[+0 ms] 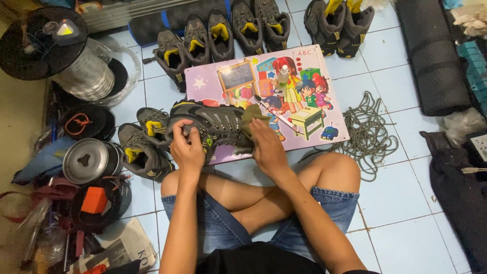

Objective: Cleaning hiking boots using a brush, cloth, and cleaning solution while sitting on the floor.

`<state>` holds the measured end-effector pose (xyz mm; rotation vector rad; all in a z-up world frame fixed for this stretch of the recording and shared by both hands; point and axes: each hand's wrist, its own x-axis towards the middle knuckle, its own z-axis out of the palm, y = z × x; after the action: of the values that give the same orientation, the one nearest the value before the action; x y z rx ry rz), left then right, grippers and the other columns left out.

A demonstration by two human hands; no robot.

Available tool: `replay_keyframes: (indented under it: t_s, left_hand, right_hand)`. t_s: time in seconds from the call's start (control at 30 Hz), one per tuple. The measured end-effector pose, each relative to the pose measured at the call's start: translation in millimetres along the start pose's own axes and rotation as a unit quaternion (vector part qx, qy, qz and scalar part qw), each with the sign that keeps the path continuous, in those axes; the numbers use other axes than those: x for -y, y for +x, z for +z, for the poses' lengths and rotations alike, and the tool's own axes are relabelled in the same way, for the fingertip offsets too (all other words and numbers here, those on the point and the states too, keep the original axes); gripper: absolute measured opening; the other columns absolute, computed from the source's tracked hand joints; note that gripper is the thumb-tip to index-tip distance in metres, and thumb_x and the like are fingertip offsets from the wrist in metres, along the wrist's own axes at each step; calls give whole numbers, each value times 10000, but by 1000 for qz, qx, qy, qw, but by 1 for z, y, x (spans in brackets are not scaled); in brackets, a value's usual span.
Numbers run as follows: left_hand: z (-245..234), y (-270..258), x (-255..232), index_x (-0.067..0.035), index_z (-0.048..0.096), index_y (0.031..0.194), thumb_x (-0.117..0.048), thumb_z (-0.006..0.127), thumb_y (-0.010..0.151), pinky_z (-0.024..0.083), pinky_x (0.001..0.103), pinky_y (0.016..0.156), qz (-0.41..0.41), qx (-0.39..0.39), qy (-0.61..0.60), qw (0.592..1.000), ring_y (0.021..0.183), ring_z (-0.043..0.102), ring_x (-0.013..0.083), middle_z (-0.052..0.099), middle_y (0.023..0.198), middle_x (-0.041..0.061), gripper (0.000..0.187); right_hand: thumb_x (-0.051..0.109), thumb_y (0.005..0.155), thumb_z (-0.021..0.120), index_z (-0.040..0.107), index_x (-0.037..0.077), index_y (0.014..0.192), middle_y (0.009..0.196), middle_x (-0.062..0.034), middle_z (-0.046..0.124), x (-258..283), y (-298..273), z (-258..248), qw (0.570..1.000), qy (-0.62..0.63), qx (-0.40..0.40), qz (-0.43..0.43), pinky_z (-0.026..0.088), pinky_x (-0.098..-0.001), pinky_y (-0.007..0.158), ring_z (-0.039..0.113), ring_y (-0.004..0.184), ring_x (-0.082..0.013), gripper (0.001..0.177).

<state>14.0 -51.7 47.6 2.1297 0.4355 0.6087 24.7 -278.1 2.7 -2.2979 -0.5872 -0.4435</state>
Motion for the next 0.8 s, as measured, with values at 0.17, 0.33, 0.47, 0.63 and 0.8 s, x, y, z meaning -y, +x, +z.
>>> replay_keyframes:
  t_s: [0.17, 0.33, 0.47, 0.63, 0.8]
  left_hand:
    - [-1, -1, 2, -242, 612, 1105, -329, 561, 929, 522, 505, 776, -7, 6, -11, 1000, 800, 689, 451, 650, 778, 174, 203]
    - [-5, -2, 8, -251, 614, 1114, -348, 557, 924, 515, 510, 792, -10, 19, -10, 1000, 834, 684, 461, 652, 797, 179, 221]
    - [-4, -1, 1, -245, 614, 1108, -327, 560, 918, 521, 497, 788, -3, 15, -10, 1000, 814, 686, 453, 646, 763, 186, 214]
    - [-1, -2, 1, -233, 623, 1076, -314, 560, 913, 538, 474, 768, -12, -4, -22, 1000, 761, 691, 418, 641, 720, 166, 193]
    - [6, -5, 3, -208, 638, 1046, -254, 556, 930, 540, 405, 669, 5, -39, -46, 998, 630, 673, 330, 631, 675, 131, 149]
  right_hand:
    - [107, 1018, 503, 654, 17, 1311, 1270, -180, 691, -9, -12, -22, 996, -25, 34, 85, 475, -444, 1035, 634, 1206, -345, 342]
    - [319, 1072, 465, 749, 98, 1006, 852, -196, 742, 0, 13, -42, 981, 49, 51, 181, 538, -516, 787, 702, 944, -413, 365]
    - [157, 1078, 400, 591, 74, 1413, 1469, -233, 511, 27, 49, -21, 990, 89, 49, 97, 354, -543, 1125, 436, 1379, -425, 395]
    - [58, 1054, 439, 430, 92, 1549, 1601, -222, 375, -9, 14, 20, 998, 6, 16, -57, 324, -553, 1157, 331, 1457, -478, 496]
    - [7, 1008, 401, 445, 17, 1525, 1612, -228, 353, -11, -13, 12, 998, 19, -7, -53, 301, -532, 1202, 316, 1459, -495, 519]
